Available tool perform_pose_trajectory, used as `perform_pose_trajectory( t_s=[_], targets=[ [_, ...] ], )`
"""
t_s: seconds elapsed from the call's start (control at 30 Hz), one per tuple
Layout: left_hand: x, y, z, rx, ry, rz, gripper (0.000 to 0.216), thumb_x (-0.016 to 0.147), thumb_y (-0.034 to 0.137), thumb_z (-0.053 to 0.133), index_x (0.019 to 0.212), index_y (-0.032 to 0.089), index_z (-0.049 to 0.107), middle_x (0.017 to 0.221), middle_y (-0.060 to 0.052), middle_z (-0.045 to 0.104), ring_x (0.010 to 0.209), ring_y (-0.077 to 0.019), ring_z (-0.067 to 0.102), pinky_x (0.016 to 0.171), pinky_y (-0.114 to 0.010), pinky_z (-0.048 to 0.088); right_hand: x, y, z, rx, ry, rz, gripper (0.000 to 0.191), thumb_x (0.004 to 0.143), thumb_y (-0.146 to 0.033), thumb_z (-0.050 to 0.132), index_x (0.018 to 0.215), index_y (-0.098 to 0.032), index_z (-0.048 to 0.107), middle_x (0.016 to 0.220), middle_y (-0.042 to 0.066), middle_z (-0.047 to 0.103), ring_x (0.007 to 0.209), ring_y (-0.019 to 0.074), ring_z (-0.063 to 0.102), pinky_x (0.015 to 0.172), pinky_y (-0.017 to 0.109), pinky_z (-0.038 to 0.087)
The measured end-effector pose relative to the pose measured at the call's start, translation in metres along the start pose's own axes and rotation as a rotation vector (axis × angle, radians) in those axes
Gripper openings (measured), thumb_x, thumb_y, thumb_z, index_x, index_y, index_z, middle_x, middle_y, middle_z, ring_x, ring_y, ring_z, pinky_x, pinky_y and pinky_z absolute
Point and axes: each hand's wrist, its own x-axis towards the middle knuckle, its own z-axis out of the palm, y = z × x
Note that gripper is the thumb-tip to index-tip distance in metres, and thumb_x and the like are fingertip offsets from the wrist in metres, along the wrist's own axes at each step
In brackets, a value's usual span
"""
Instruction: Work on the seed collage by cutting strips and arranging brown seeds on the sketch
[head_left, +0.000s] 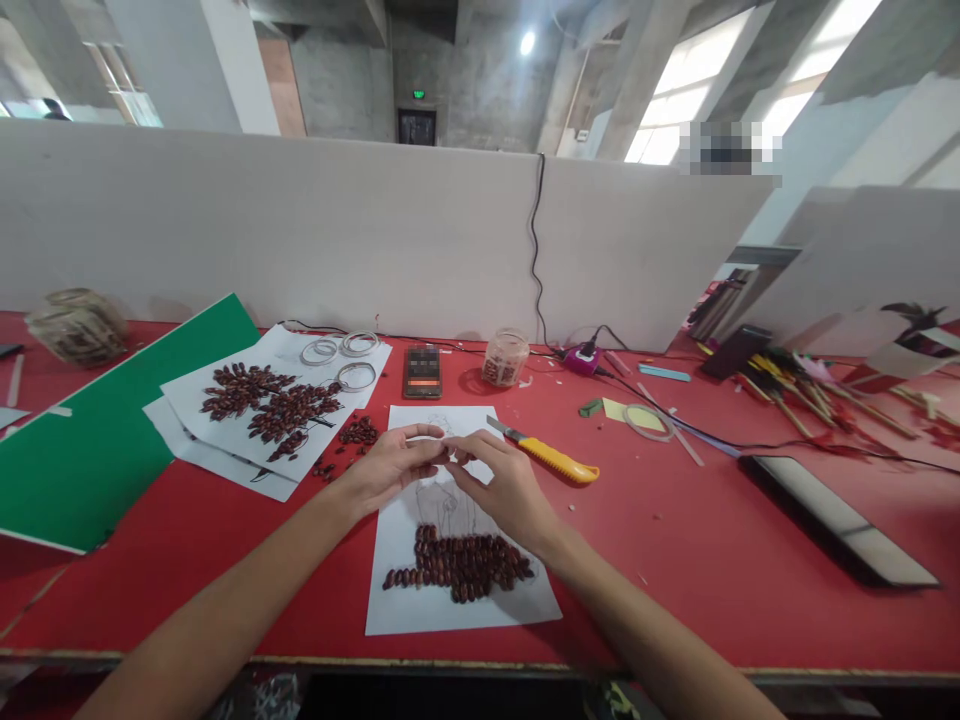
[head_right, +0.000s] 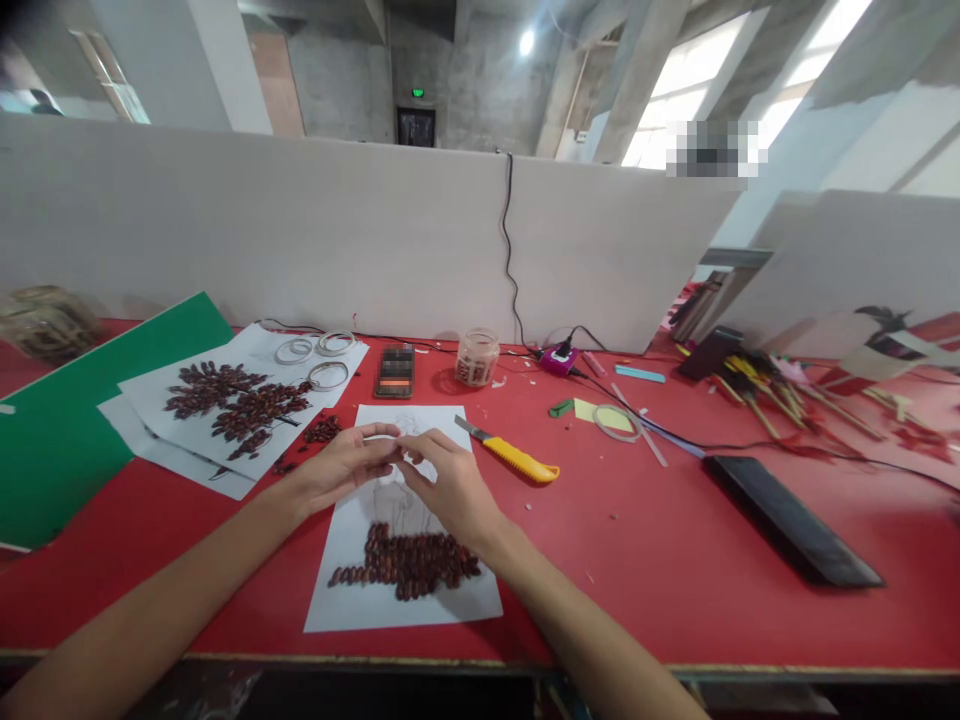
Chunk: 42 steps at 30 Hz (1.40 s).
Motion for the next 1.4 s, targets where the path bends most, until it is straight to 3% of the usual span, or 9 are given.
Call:
perform_pose_trajectory(
  t_s=[0.3, 0.4, 0.5, 0.67, 0.8, 1.1, 1.27, 1.4],
  targets=[
    [-0.002, -0.014, 0.001, 0.022, -0.004, 0.022, 0.050, 0.070, 0.035, 0.092, 0.107, 0.015, 0.064, 0.093, -0.007, 0.073, 0.085, -0.0145, 0.069, 0.076, -0.024, 0.049, -0.008, 0.010, 0.007, 0.008, 0.045, 0.028, 0.015, 0.097, -0.025, 0.061, 0.105, -0.022, 0.072, 0.089, 0.005, 0.065, 0.080, 0.0183, 0.064, 0.074, 0.031, 0.054],
    [0.000, -0.011, -0.001, 0.209, -0.008, 0.044, 0.047, 0.073, 0.043, 0.088, 0.103, 0.016, 0.065, 0.091, -0.007, 0.073, 0.084, -0.0166, 0.069, 0.075, -0.026, 0.049, -0.010, 0.010, 0.005, 0.015, 0.042, 0.048, 0.013, 0.095, -0.025, 0.063, 0.103, -0.021, 0.073, 0.086, 0.004, 0.063, 0.077, 0.0170, 0.062, 0.070, 0.029, 0.052],
    [0.000, 0.001, -0.007, 0.498, 0.009, 0.156, 0.036, 0.081, 0.046, 0.078, 0.097, 0.016, 0.066, 0.093, -0.008, 0.074, 0.087, -0.0201, 0.070, 0.075, -0.029, 0.050, -0.012, 0.012, 0.001, 0.017, 0.022, 0.094, 0.013, 0.094, -0.025, 0.064, 0.103, -0.021, 0.072, 0.083, 0.003, 0.061, 0.074, 0.0159, 0.061, 0.067, 0.027, 0.050],
    [-0.014, 0.025, -0.019, 0.930, 0.018, 0.343, 0.026, 0.094, 0.041, 0.057, 0.098, 0.018, 0.068, 0.100, -0.008, 0.075, 0.095, -0.0233, 0.068, 0.083, -0.035, 0.052, -0.019, 0.013, -0.004, -0.019, -0.186, 0.115, 0.010, 0.092, -0.022, 0.066, 0.099, -0.021, 0.073, 0.087, 0.003, 0.065, 0.079, 0.0169, 0.062, 0.072, 0.029, 0.049],
    [-0.033, 0.030, -0.022, 1.149, -0.145, 0.321, 0.026, 0.095, 0.036, 0.054, 0.100, 0.020, 0.074, 0.102, -0.006, 0.075, 0.093, -0.0221, 0.066, 0.081, -0.031, 0.049, -0.022, 0.005, -0.003, -0.041, -0.363, 0.076, 0.011, 0.091, -0.022, 0.069, 0.100, -0.022, 0.075, 0.091, 0.004, 0.067, 0.089, 0.0194, 0.063, 0.080, 0.032, 0.050],
    [-0.038, 0.014, -0.022, 1.191, -0.173, 0.350, 0.020, 0.095, 0.025, 0.056, 0.099, 0.021, 0.074, 0.096, -0.002, 0.074, 0.083, -0.0174, 0.063, 0.074, -0.028, 0.045, -0.020, -0.006, -0.004, -0.112, -0.516, 0.033, 0.010, 0.089, -0.024, 0.072, 0.099, -0.024, 0.074, 0.096, 0.003, 0.069, 0.093, 0.0200, 0.064, 0.084, 0.035, 0.047],
    [-0.037, 0.015, -0.022, 1.200, -0.169, 0.362, 0.019, 0.096, 0.023, 0.055, 0.099, 0.020, 0.074, 0.098, -0.003, 0.074, 0.085, -0.0178, 0.064, 0.077, -0.029, 0.047, -0.024, -0.002, -0.004, -0.084, -0.487, 0.040, 0.013, 0.095, -0.018, 0.063, 0.101, -0.022, 0.074, 0.096, 0.004, 0.068, 0.091, 0.0184, 0.065, 0.084, 0.033, 0.048],
    [-0.039, 0.014, -0.024, 1.238, -0.237, 0.418, 0.020, 0.096, 0.023, 0.055, 0.102, 0.021, 0.075, 0.101, -0.005, 0.073, 0.091, -0.0193, 0.065, 0.084, -0.031, 0.048, -0.027, -0.001, -0.009, -0.091, -0.484, -0.034, 0.020, 0.095, -0.015, 0.060, 0.106, -0.023, 0.075, 0.096, 0.005, 0.068, 0.091, 0.0186, 0.065, 0.082, 0.032, 0.048]
  ],
)
